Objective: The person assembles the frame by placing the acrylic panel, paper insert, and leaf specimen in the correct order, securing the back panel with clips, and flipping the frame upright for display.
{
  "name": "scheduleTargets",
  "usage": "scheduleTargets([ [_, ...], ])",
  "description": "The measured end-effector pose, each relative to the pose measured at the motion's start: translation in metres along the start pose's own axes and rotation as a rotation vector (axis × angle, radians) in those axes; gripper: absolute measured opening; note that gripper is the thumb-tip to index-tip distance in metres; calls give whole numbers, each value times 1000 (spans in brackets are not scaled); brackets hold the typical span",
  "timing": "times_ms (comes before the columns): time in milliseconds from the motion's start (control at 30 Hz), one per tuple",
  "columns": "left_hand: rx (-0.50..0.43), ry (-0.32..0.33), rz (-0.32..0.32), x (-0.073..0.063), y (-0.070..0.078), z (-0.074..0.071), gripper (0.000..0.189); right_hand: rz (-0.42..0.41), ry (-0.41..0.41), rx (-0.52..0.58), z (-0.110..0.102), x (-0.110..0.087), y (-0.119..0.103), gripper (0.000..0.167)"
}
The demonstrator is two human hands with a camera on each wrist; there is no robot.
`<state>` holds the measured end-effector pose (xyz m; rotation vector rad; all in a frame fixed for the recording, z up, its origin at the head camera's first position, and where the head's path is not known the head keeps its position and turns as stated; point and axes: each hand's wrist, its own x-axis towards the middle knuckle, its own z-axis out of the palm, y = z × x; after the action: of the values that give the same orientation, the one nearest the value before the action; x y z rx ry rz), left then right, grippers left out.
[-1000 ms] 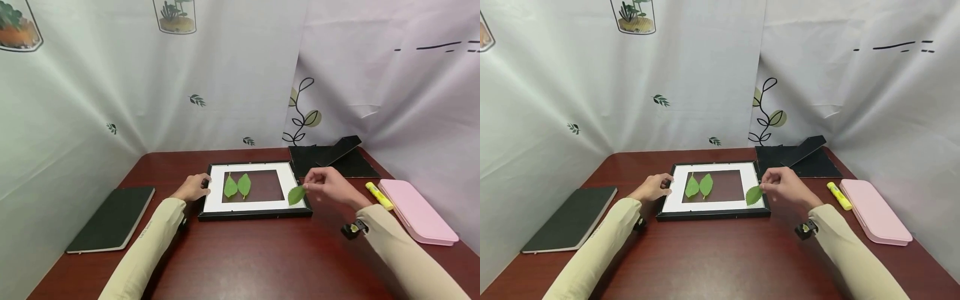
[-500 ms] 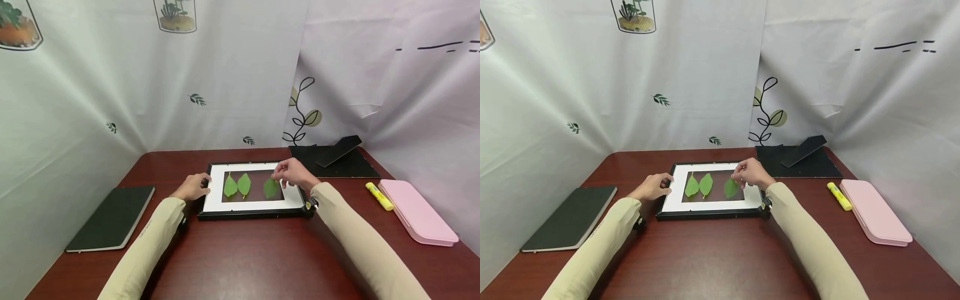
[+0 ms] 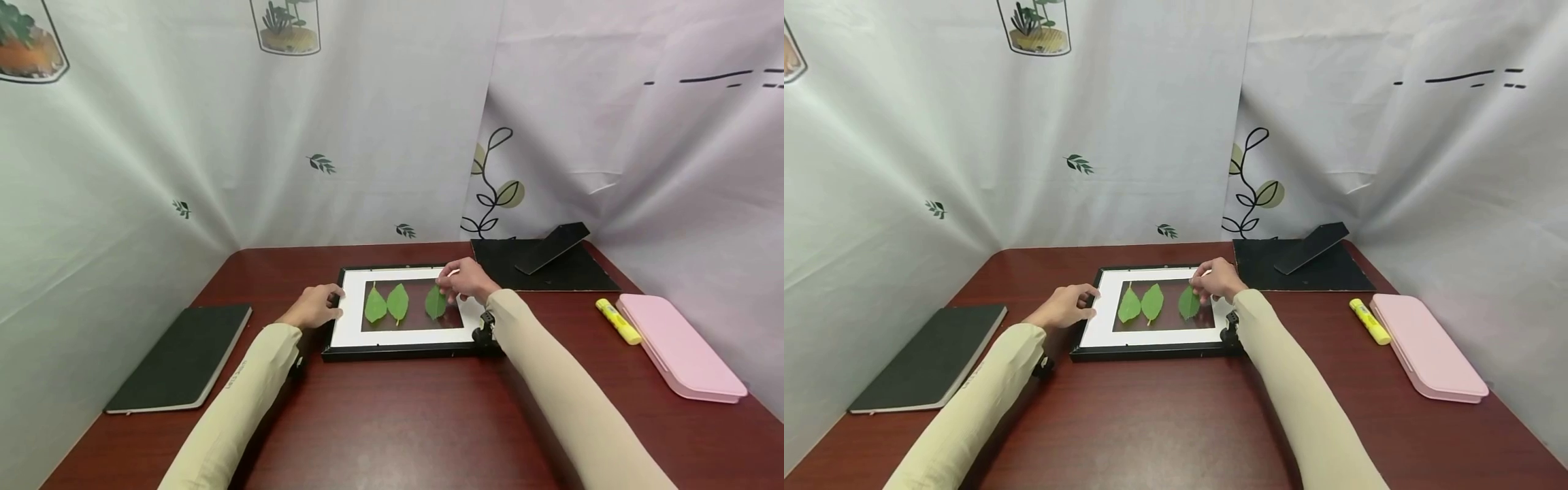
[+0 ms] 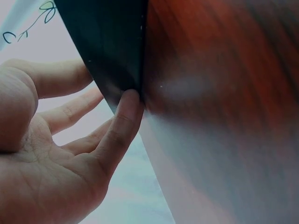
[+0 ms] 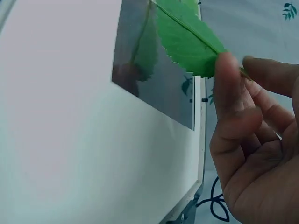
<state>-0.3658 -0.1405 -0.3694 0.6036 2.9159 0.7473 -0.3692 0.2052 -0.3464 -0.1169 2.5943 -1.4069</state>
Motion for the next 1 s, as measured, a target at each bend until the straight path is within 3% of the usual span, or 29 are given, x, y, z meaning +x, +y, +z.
scheduleTargets([
  [300,0,6,7,0,-1,1,37,8,51,-81,6,6,-3,13],
  [567,-8,16,15,-1,-1,0,36,-167,18,-419,5,-10,-2,2],
  [800,-13,17,3,-1,-2,0,36,-251,-15,-509,11,-15,0,12],
  [1000,-25,8,4,-1,-4,1,36,-234,-9,-532,18,-12,1,15],
])
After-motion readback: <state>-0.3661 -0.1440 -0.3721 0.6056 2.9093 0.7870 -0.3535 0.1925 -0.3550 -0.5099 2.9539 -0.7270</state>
